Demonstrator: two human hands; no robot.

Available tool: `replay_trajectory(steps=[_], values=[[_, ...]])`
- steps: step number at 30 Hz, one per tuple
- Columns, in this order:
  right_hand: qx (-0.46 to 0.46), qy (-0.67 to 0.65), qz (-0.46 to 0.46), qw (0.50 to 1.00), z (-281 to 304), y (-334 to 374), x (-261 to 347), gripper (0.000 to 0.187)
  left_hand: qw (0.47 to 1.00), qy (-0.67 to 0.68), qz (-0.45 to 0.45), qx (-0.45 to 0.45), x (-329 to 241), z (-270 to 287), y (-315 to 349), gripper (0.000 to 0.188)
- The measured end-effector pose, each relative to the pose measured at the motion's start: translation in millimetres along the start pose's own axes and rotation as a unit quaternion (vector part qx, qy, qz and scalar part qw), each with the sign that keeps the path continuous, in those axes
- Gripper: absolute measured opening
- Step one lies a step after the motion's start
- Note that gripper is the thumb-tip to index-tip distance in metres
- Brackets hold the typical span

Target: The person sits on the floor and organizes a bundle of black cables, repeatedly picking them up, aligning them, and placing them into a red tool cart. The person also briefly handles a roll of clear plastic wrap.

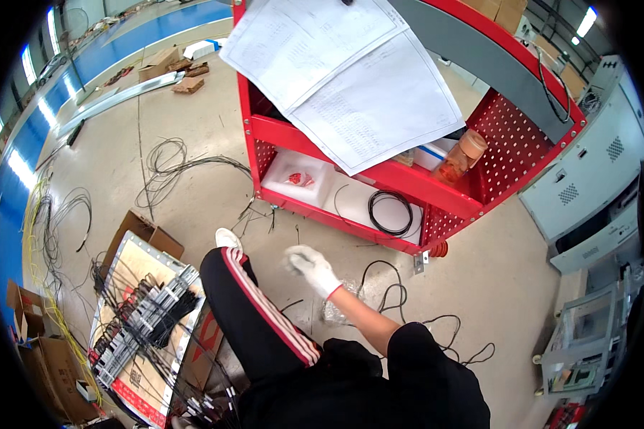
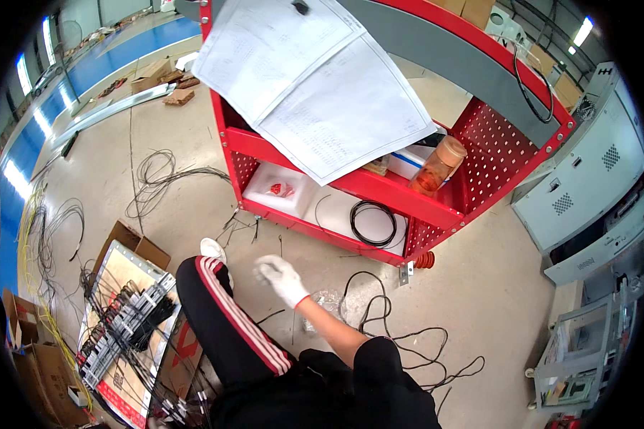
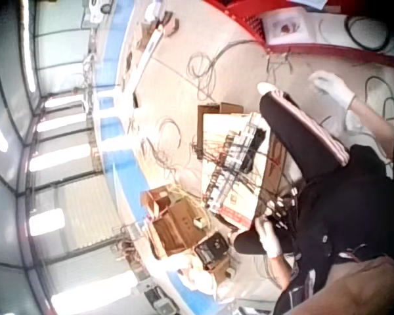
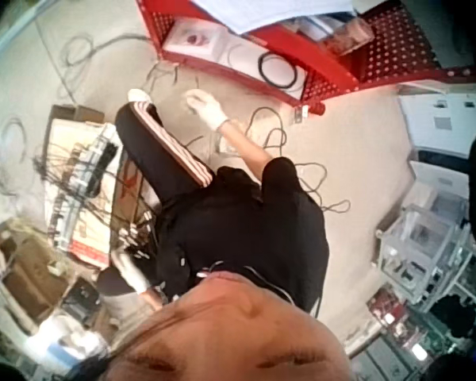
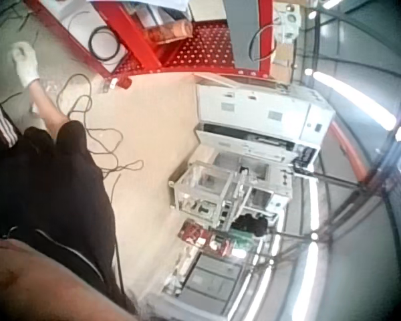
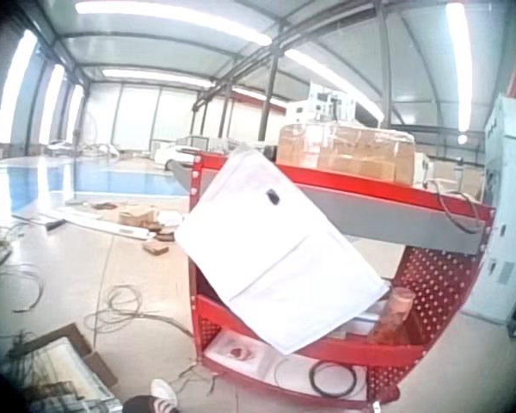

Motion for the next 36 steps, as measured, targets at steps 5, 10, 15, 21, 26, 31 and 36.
replay_trajectory(steps=[5,10,15,21,26,31,36], values=[[0.260,-0.028,-0.001,0.965,-168,70,67,0.023,0.949,0.196,0.131,0.209,57,-46,-5,0.033],[0.448,0.189,-0.002,0.874,-279,143,7,0.031,0.826,0.447,0.181,0.291,69,-53,-1,0.049],[0.351,0.201,-0.023,0.914,-292,166,-18,0.017,0.842,0.448,0.113,0.278,60,-47,16,0.061],[0.111,0.212,0.136,0.962,-233,132,-5,0.032,0.939,0.188,0.119,0.262,84,-34,37,0.037],[0.411,-0.160,-0.419,0.793,-279,157,-47,0.039,0.923,0.264,0.076,0.268,68,-33,34,0.029],[0.493,-0.204,-0.398,0.746,-376,178,-3,0.045,0.895,0.378,0.065,0.228,50,-25,42,0.034],[0.539,-0.055,-0.142,0.828,-451,153,69,0.025,0.910,0.399,0.076,0.086,20,15,28,0.025]])
Point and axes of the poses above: each hand's wrist, its own y-axis away from the middle knuckle, its own z-axis out of the back of the hand, x = y × z, the point moved 6 cm from there along -y, towards the middle knuckle, and after that the axes turned 3 degrees about -z, right-handed, at the moved point
